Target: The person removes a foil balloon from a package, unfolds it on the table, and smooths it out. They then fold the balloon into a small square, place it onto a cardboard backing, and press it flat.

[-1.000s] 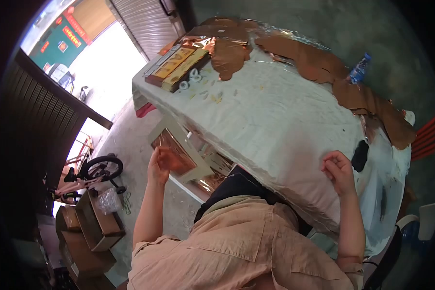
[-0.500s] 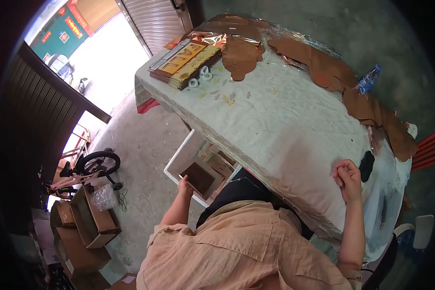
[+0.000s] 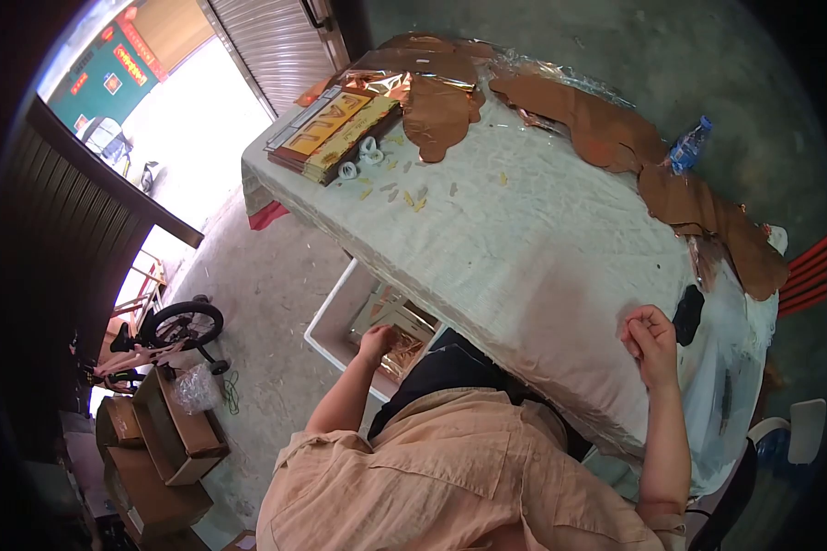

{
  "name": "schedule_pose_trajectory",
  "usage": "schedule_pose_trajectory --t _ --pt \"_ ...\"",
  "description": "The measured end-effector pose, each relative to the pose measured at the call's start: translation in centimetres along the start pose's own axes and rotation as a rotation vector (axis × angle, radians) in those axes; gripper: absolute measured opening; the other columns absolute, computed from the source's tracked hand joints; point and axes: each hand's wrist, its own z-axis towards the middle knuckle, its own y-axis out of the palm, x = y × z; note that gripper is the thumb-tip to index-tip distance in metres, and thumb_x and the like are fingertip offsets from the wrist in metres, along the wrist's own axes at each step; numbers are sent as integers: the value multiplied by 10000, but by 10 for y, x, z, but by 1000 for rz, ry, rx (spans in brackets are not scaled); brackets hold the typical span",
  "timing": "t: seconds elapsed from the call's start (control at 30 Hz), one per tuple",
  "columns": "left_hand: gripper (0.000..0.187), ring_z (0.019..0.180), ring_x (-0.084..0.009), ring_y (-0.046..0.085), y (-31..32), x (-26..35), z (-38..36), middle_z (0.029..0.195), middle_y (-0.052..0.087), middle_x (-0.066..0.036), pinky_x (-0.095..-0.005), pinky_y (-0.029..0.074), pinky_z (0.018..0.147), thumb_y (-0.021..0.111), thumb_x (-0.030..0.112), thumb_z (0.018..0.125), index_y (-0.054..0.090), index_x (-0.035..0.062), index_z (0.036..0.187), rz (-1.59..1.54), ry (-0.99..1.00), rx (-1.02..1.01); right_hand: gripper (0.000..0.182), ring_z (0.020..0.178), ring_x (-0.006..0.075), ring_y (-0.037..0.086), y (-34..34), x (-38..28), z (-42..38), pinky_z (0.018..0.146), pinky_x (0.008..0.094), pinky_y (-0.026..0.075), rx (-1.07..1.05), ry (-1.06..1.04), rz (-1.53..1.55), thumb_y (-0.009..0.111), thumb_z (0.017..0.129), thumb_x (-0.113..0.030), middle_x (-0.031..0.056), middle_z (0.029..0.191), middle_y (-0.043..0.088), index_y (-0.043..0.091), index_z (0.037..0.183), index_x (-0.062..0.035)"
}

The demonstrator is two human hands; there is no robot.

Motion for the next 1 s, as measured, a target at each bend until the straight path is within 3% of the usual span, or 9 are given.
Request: schedule_pose_trajectory --t 0.2,0.33,0.4,0.47,0.53,0.57,0.63,0.87,1.0 --pt "244 818 -140 648 36 113 -99 954 673 -44 -284 513 749 588 213 917 652 26 1060 723 240 -397 90 630 9 470 15 15 1 553 162 376 180 -233 -339 582 865 18 -30 715 541 564 941 -25" --pt "262 782 -79 641 84 238 -190 861 683 -8 -242 485 645 587 272 931 664 29 992 698 254 -694 117 703 21 501 13 10 0 610 180 418 116 -168 -403 573 859 30 -31 797 555 559 959 -31" --pt "281 756 -62 640 127 297 -217 822 684 6 -241 462 580 560 298 943 670 39 950 860 441 -718 95 679 14 495 15 7 0 588 176 409 109 -166 -478 584 851 21 -35 774 549 568 933 -27" --pt "239 756 -149 653 164 320 -195 898 695 -72 -290 493 641 566 215 914 675 10 969 1050 628 -457 82 664 13 496 14 7 0 581 176 409 96 -175 -507 587 850 17 -35 763 555 574 919 -25" --pt "224 821 -226 647 192 326 -150 907 671 -118 -331 500 696 583 208 868 668 9 924 1281 1184 -138 69 650 13 497 15 8 0 574 175 408 87 -188 -537 591 848 14 -34 752 560 580 905 -24" --pt "224 821 -226 647 200 330 -123 907 671 -118 -331 500 696 583 208 868 668 9 924 1278 1202 -140 55 624 14 485 17 8 0 553 181 397 111 -207 -522 607 843 3 -35 714 556 588 887 -26" --pt "206 922 -279 621 212 335 -75 942 645 -160 -366 498 796 579 199 829 664 20 884 1485 1522 298 45 599 14 474 18 10 0 533 188 385 148 -234 -508 624 838 -8 -36 675 552 597 869 -28" --pt "201 1061 -326 567 224 360 -49 1062 625 -157 -403 521 819 475 77 855 664 33 910 1755 1148 383 69 590 62 518 16 13 1 541 226 422 134 -245 -547 634 826 -42 16 706 590 598 878 -15" --pt "196 983 -340 606 206 369 -20 984 649 -173 -429 523 782 500 107 854 673 24 898 1512 1392 453 72 586 95 541 18 7 -1 539 246 434 103 -249 -583 631 820 -52 55 721 596 592 867 -13"
